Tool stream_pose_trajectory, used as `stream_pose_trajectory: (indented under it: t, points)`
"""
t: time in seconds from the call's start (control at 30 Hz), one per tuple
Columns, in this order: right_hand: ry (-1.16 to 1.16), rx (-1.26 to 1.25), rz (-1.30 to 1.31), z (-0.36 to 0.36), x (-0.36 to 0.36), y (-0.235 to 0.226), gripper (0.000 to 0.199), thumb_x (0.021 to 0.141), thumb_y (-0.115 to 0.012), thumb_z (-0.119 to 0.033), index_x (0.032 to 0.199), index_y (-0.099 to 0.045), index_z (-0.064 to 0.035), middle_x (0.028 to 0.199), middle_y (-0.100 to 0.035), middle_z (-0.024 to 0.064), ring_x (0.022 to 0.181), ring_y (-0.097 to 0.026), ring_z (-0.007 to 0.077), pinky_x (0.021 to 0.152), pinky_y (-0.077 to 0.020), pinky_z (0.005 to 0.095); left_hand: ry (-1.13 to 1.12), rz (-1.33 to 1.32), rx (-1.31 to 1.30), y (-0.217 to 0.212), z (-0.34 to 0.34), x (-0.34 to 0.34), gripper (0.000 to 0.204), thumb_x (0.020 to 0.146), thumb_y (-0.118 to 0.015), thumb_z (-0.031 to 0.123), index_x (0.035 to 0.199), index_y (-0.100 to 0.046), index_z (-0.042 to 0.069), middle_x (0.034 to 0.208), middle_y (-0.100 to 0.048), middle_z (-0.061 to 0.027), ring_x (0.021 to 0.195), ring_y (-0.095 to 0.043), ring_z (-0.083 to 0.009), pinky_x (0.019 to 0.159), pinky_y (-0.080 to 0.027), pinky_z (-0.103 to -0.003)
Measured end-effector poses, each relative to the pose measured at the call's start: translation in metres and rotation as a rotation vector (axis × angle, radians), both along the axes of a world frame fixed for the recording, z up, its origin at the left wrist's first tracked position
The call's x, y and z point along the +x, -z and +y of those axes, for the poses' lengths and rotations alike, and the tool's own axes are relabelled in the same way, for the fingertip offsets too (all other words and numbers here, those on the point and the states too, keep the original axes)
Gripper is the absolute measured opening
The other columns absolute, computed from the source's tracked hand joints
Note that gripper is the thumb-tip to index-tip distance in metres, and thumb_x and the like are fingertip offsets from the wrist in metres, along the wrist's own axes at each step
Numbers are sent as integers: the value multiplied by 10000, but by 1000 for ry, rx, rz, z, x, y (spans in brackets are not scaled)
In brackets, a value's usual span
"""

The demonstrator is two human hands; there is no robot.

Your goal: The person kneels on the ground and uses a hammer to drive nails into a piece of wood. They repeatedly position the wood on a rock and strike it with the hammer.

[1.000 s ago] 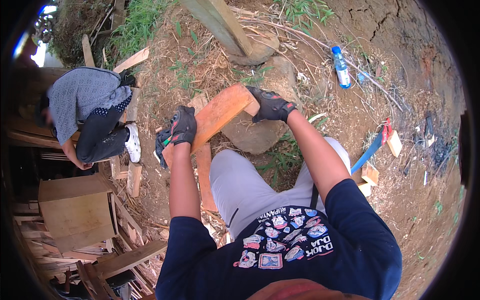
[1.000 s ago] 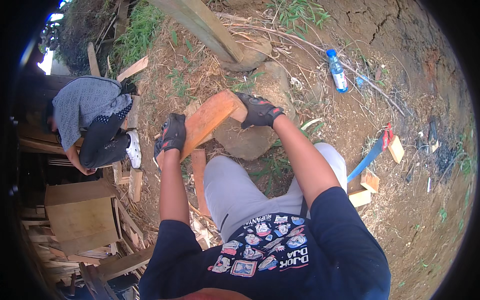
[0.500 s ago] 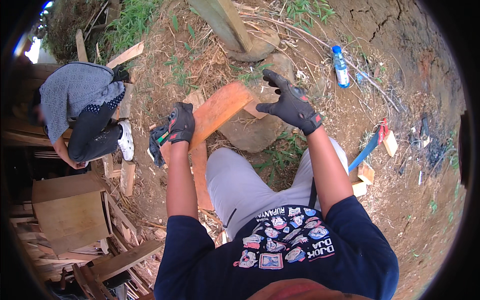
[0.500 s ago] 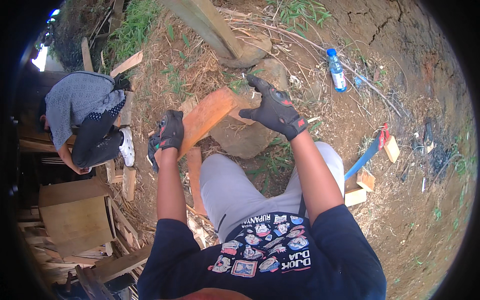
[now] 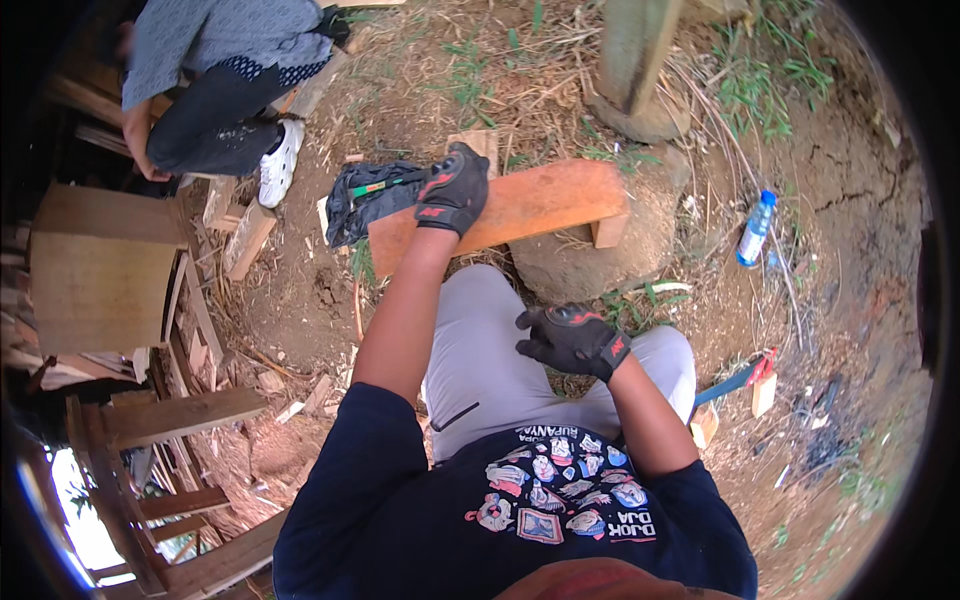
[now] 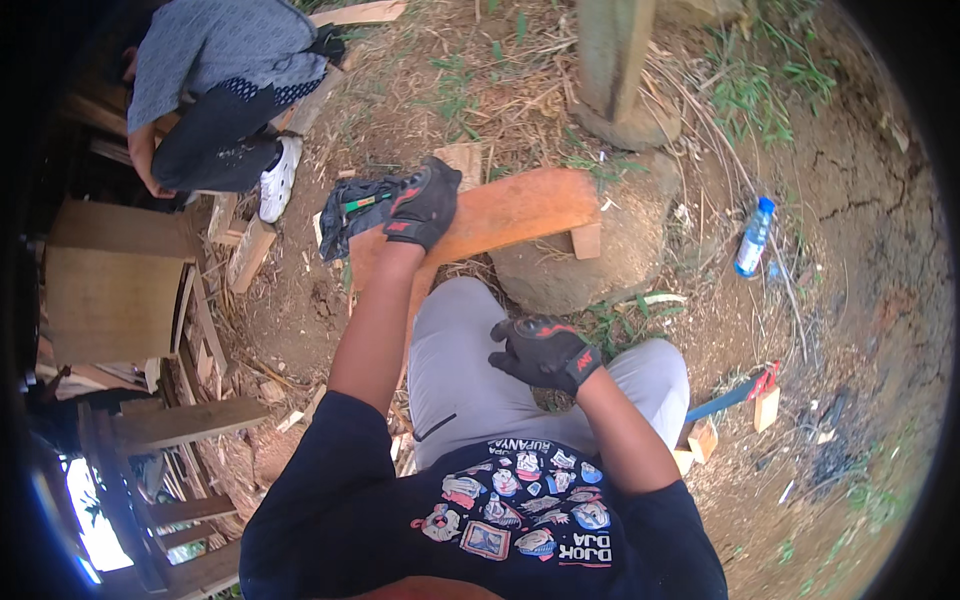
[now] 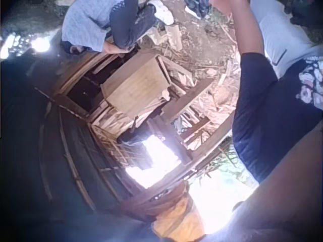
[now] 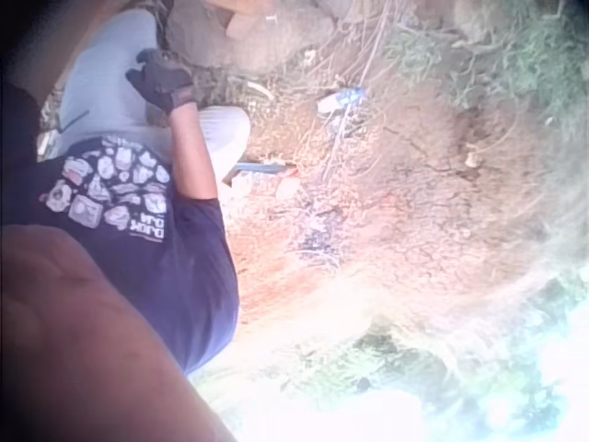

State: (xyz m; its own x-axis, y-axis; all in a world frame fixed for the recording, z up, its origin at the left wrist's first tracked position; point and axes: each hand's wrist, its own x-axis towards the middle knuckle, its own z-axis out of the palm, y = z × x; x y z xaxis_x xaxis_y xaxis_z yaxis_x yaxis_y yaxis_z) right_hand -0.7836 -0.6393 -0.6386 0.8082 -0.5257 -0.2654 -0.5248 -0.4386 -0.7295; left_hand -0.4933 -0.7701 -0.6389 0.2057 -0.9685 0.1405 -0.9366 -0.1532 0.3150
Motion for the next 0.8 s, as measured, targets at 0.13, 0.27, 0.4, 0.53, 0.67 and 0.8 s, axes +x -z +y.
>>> stream_pose_trajectory:
  t: [0.13,0.27,0.4,0.53,0.67,0.8]
  points:
    - [-53,143,-62,0,6,-24,419,1026,-745,-376,1333,-730,-92,1063,-818,155,1031,-784,356,906,-609,453,-33,65,-26,57,13,8,331,1075,-599,342,1097,-672,19,1003,-794,-260,971,-761,-502,858,-592,-613]
    - [124,-152,-164,-6,-7,-83,402,968,-825,-266,1317,-744,-84,1050,-811,136,1017,-779,342,881,-610,452,-149,382,51,39,30,-32,311,1071,-603,318,1131,-674,22,1045,-789,-258,1033,-755,-474,857,-587,-560]
    - [312,-506,-264,-28,1,-108,423,894,-858,-67,1304,-753,-64,1028,-806,125,992,-782,323,886,-605,440,-170,537,27,72,31,-33,339,1066,-634,357,1165,-673,35,1059,-791,-245,1058,-752,-464,900,-582,-558]
    - [506,-776,-275,-47,0,-110,460,965,-817,-53,1409,-699,-30,1182,-782,159,1117,-761,342,1001,-577,470,-156,576,75,80,22,-35,345,1062,-651,361,1178,-668,37,1116,-785,-232,1094,-745,-452,949,-572,-553]
    - [627,-856,-269,-69,-3,-88,442,975,-837,-99,1389,-700,-26,1290,-758,178,1241,-713,377,1084,-541,493,-126,619,76,78,4,-37,347,1075,-642,376,1184,-667,47,1140,-785,-211,1095,-744,-443,961,-567,-547]
    - [629,-895,-214,-81,-2,-63,515,941,-873,-129,1411,-683,-37,1351,-735,179,1278,-693,387,1108,-533,504,-102,651,-81,92,-5,-36,334,1084,-647,365,1197,-656,51,1102,-782,-207,1073,-748,-430,952,-570,-537]
